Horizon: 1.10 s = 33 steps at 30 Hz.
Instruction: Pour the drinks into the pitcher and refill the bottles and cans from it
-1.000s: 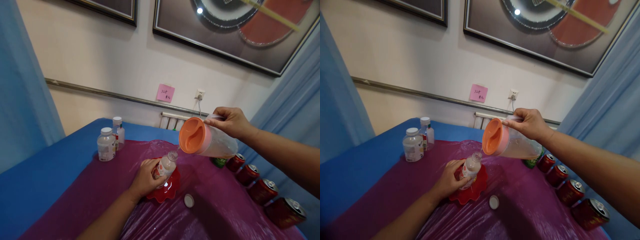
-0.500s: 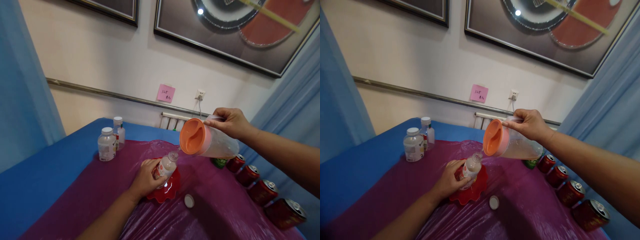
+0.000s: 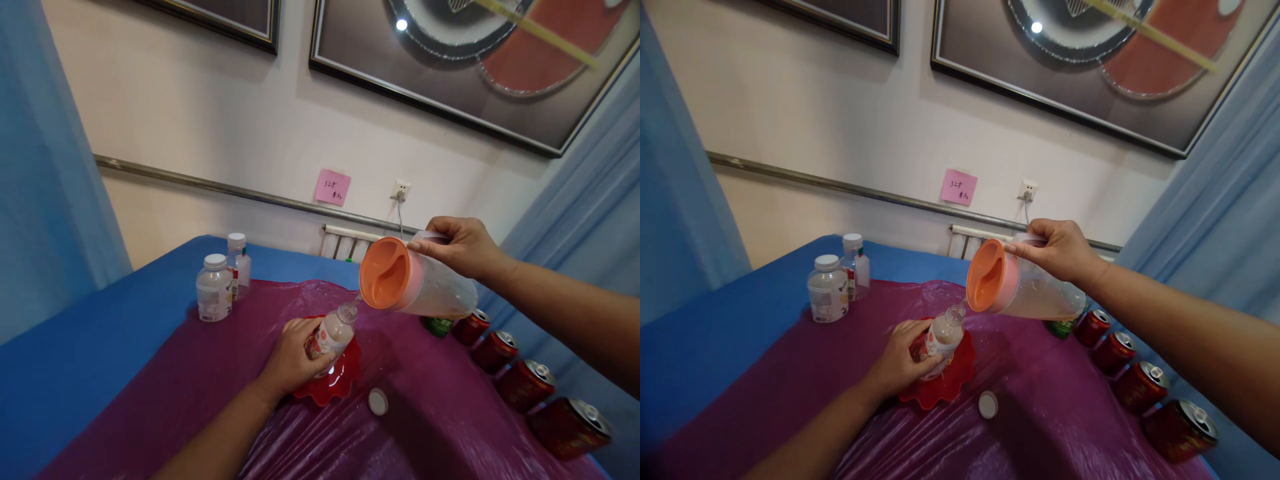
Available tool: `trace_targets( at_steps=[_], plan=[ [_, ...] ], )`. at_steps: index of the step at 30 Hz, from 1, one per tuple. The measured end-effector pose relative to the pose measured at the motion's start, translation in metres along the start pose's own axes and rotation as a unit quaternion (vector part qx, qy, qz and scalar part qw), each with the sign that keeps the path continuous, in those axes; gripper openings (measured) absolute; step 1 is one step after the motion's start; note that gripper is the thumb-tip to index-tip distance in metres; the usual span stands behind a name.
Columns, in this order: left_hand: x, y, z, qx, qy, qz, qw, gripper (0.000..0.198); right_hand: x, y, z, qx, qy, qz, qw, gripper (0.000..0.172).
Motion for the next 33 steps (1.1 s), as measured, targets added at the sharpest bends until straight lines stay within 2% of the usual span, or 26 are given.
trace_targets(
  at_steps=[33],
  plan=[
    [0.0022,0.0004,-0.0009,0.004,0.002,-0.001,1.0,0.053,-0.0003,-0.0004,-0.0004,0.004,0.008,-0.02,1.0,0.059]
  ],
)
Point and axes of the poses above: each hand's wrist, its own z-axis towards the middle knuckle, its own x-axis out of the palm, y = z × x, the point moved 8 cm from there along z, towards the middle knuckle
